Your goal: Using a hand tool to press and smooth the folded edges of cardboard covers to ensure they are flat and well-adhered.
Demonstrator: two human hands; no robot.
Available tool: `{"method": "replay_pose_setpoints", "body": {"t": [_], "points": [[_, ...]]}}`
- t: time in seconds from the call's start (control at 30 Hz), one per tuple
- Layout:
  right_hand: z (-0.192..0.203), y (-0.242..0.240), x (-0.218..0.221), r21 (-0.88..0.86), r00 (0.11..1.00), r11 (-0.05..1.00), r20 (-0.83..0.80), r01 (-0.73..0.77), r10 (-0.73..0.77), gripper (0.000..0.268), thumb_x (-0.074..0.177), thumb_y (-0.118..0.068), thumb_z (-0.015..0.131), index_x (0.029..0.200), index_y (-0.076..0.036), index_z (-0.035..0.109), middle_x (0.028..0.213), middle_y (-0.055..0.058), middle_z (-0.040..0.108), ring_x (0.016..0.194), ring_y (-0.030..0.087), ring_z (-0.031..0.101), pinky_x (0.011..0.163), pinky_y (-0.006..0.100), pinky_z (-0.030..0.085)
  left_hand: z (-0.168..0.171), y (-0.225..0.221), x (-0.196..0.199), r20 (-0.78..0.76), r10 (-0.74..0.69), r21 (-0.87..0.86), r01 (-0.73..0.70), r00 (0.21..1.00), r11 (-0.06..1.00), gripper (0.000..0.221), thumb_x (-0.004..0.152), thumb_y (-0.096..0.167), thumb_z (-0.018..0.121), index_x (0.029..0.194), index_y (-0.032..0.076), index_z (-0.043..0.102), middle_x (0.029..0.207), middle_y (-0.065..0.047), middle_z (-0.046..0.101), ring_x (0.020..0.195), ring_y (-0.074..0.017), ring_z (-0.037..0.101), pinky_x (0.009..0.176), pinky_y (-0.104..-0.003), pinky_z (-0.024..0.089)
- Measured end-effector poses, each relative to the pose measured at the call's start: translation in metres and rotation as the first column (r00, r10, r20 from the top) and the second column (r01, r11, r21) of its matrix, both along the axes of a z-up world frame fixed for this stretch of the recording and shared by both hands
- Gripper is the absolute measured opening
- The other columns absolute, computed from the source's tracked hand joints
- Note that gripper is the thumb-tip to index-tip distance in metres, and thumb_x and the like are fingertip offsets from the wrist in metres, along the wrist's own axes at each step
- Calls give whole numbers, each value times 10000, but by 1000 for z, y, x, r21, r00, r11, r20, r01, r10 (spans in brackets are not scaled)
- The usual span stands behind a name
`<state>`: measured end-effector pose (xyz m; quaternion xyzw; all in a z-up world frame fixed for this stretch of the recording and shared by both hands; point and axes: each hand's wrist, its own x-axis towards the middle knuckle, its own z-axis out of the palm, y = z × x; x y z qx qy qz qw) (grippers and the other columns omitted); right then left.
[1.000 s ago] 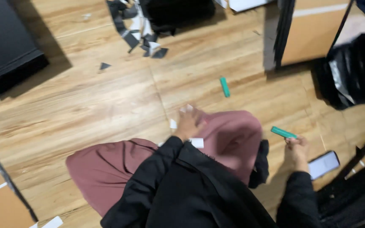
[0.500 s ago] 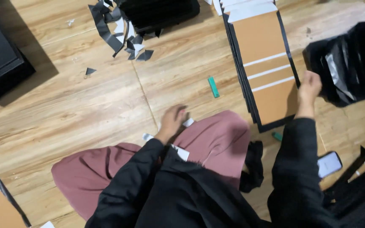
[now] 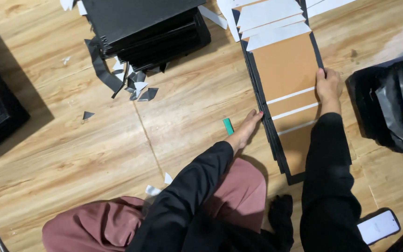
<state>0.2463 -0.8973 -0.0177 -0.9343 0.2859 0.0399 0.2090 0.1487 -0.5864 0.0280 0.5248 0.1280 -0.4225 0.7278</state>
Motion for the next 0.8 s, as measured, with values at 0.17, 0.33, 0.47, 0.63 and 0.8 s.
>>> {"method": "replay_pose_setpoints", "body": {"t": [0.17,0.33,0.47,0.63,0.8], "points": [[20,9,8,39,990,996,-116,86,-81,643,891,-711,428,1170,-143,542,1130,139,525,1086,324,478,887,433,389,3,-15,3,-12,13,-4,-13,1000,1000,831,854,491,440,1422,25,52,1448,-267,83,1332,-420,100,1037,-592,138],[27,36,2,140,974,970,-134,199,-181,749,829,-769,514,1185,-111,550,1123,186,552,1080,329,499,866,418,421,34,-1,-5,-19,20,74,-18,1000,997,894,796,471,520,1420,24,61,1443,-269,76,1337,-395,109,1059,-550,127],[29,50,1,74,986,989,-120,129,-120,760,865,-722,455,1218,-54,534,1221,221,423,1135,408,434,958,448,359,41,11,-7,8,70,144,-70,998,987,901,771,422,544,1426,26,67,1417,-297,157,1316,-407,191,1050,-482,227],[61,73,-8,305,986,939,-80,161,-143,684,897,-673,449,1233,-80,497,1243,229,437,1183,388,379,960,458,343,20,18,-9,51,87,173,-95,995,980,853,765,440,558,1414,55,160,1384,-303,248,1286,-421,261,1022,-474,299],[85,71,-7,660,981,727,-115,191,-153,650,701,-385,676,1242,-101,453,1141,54,577,1019,159,568,851,312,462,53,40,0,-99,93,193,-73,991,979,860,712,378,511,1404,70,105,1451,-111,225,1320,-242,260,1062,-339,217]]}}
